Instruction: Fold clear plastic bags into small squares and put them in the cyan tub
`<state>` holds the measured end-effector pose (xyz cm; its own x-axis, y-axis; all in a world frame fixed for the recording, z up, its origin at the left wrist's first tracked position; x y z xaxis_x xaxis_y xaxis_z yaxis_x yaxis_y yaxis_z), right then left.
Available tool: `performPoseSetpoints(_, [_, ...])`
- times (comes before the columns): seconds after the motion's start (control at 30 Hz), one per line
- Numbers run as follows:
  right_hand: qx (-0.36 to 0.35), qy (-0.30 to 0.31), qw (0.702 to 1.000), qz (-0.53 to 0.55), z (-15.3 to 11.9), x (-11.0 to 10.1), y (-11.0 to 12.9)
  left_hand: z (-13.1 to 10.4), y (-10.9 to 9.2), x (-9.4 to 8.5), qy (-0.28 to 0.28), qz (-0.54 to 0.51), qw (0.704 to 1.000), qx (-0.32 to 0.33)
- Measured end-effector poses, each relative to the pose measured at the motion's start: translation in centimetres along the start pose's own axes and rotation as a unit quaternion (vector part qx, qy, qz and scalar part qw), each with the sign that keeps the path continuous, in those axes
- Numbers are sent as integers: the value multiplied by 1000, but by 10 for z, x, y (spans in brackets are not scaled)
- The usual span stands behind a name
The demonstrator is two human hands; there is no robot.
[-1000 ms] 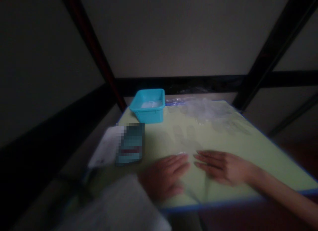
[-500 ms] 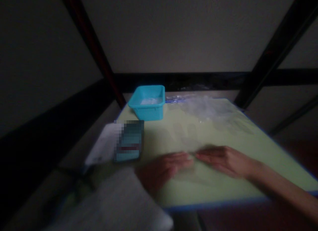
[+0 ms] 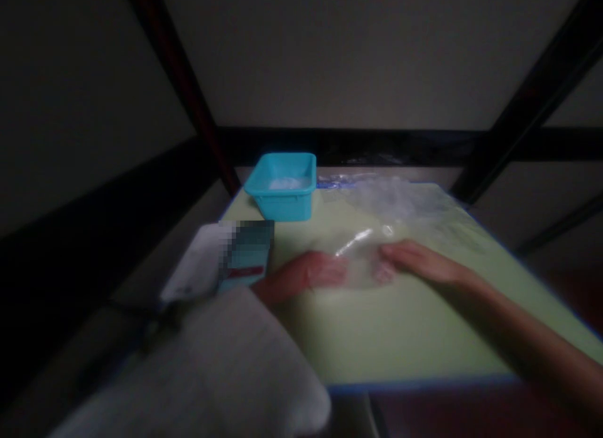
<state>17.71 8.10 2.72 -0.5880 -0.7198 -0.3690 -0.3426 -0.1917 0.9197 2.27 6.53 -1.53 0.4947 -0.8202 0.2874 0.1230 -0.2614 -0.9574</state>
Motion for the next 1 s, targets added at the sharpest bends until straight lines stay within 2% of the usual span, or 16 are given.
performPoseSetpoints(0.1, [33,-48,997,40,4,-7,-8,2,4,-11,-30,-85,996,1])
performPoseSetpoints(0.2, [47,-65,995,58,6,-7,-12,2,7,-15,-37,-106,994,-2])
performPoseSetpoints(0.33, [42,-46,994,86,9,-5,-18,0,7,-12,-25,-137,990,-31])
performPoseSetpoints(0.5, [-21,-3,998,67,9,-3,-16,0,4,-9,-16,-210,976,-48])
performPoseSetpoints(0.77, [-15,-73,995,64,4,-7,-22,2,3,-8,-3,-284,957,-51])
performPoseSetpoints(0.87, [-36,-58,997,35,5,-5,-15,3,3,-10,-2,-292,955,-46])
performPoseSetpoints(1.0, [-23,-28,999,-40,5,-3,-12,4,6,-12,8,-307,951,-46])
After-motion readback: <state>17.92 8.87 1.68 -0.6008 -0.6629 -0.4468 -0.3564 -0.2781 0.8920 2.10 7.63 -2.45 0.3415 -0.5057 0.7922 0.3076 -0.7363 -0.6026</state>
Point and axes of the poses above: each hand's wrist, its own z-axis towards the middle knuckle, its own x-axis out of the palm, y = z × x, the point moved 8 cm from there along z, towards the middle knuckle, and after that the axes turned 6 degrees about y, right-handed, at the moved point
